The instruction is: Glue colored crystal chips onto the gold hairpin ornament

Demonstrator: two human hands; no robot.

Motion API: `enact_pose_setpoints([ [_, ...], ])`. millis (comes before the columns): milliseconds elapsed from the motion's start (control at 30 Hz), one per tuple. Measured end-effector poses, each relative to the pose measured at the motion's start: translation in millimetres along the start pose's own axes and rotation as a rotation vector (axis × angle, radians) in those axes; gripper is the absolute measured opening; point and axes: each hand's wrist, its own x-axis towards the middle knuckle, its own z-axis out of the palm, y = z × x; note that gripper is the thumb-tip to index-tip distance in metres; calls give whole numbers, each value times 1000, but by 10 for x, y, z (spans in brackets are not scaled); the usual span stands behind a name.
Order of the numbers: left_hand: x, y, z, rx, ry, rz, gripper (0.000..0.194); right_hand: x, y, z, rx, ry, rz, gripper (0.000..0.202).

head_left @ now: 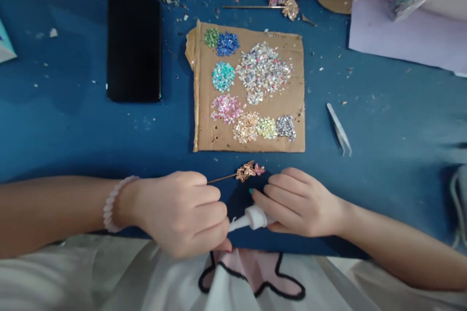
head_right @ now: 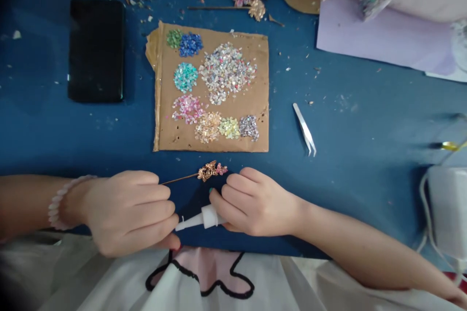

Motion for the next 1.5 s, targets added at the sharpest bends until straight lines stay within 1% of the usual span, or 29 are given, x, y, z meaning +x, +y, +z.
enact_pose_setpoints([
  [100, -35, -5, 10, -7, 4, -28, 20, 2, -8, 0, -8, 23, 10, 36],
  [200, -56, -20, -3, -32, -56, 0, 9, -3, -17, -6, -7, 25, 28, 37],
  [267, -53, -43, -20, -42, -81, 13, 6, -6, -22, -14, -8, 3, 50, 37],
  [400, -23, -95, -32, -88, -86, -27, 15, 8, -38, -26, 11, -19, 98, 38],
  [533, 15, -128, -16, -170, -83, -50, 18, 32, -65, -30, 28, -10, 154, 39],
  [633, 37, -147, -25, -201, -136, -55, 23, 34, -80, -32, 31, -24, 162, 38],
  [733, 45, -161, -44, -201, -160, -64, 22, 27, -83, -34, 48, -48, 155, 36],
  [933, 8, -163, -36, -230, -147, -99, 19, 22, -79, -33, 36, -59, 157, 32],
  [1000, -14, -176, -45, -194, -110, -139, 20, 22, -77, -29, 37, -60, 146, 33],
  [1100, -32, -225, -98, -15, -67, -173, 23, 22, -77, -23, 27, -41, 136, 36],
  [1133, -31, -245, -120, 64, -87, -170, 24, 24, -76, -22, 20, -33, 136, 36],
  [1167, -27, -264, -140, 117, -130, -161, 27, 26, -76, -21, 14, -29, 137, 37],
  [1233, -12, -292, -164, 188, -162, -131, 31, 33, -74, -21, -1, -22, 140, 37],
  [1300, 8, -307, -159, 233, -168, -117, 32, 38, -70, -21, -10, -19, 140, 37],
  [1500, 47, -338, -108, 352, -205, -157, 42, 18, -50, -7, -23, 7, 105, 37],
])
